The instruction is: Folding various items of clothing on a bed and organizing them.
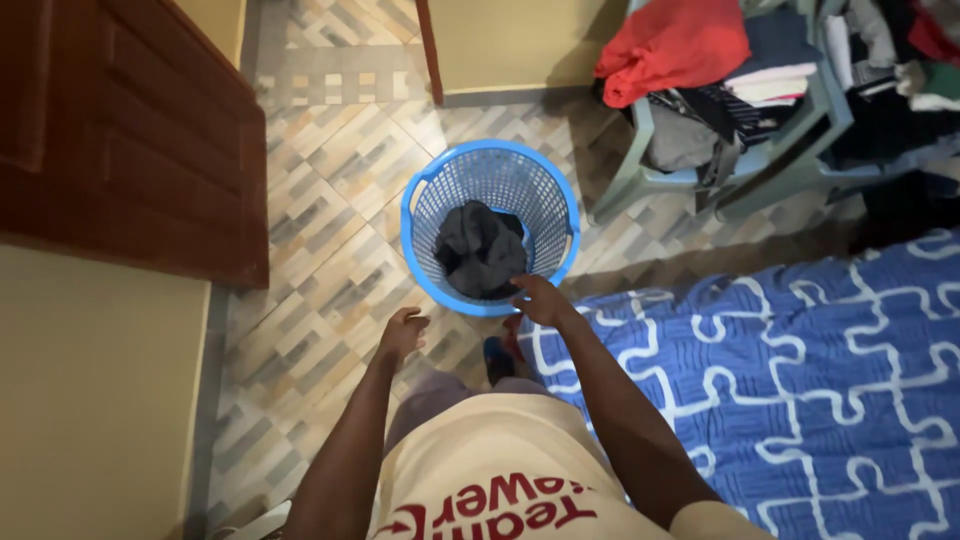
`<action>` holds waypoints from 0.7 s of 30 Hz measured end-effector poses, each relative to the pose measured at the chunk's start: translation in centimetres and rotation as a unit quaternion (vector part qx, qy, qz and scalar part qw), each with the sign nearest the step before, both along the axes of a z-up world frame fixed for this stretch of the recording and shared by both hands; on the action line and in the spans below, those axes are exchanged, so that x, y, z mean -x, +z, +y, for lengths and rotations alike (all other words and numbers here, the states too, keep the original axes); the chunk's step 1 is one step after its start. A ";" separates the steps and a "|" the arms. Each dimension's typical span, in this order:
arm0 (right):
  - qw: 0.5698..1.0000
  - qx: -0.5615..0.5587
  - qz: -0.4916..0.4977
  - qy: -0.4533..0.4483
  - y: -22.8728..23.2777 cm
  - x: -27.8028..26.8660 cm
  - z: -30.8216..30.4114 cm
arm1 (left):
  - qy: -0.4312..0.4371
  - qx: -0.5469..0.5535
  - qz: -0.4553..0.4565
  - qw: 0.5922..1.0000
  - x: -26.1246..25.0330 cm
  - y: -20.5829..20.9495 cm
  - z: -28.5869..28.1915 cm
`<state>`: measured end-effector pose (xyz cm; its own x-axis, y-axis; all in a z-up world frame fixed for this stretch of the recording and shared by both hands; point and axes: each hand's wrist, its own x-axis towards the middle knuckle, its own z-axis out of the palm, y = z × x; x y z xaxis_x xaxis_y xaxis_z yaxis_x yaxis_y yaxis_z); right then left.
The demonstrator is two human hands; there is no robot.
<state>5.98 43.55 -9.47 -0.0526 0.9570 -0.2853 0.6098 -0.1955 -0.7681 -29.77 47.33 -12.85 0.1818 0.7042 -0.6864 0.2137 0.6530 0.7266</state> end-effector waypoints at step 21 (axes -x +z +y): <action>0.967 -0.028 -0.089 -0.238 -34.4 2.7 17.8 | -0.161 -0.015 -0.064 0.985 -7.2 -13.6 30.3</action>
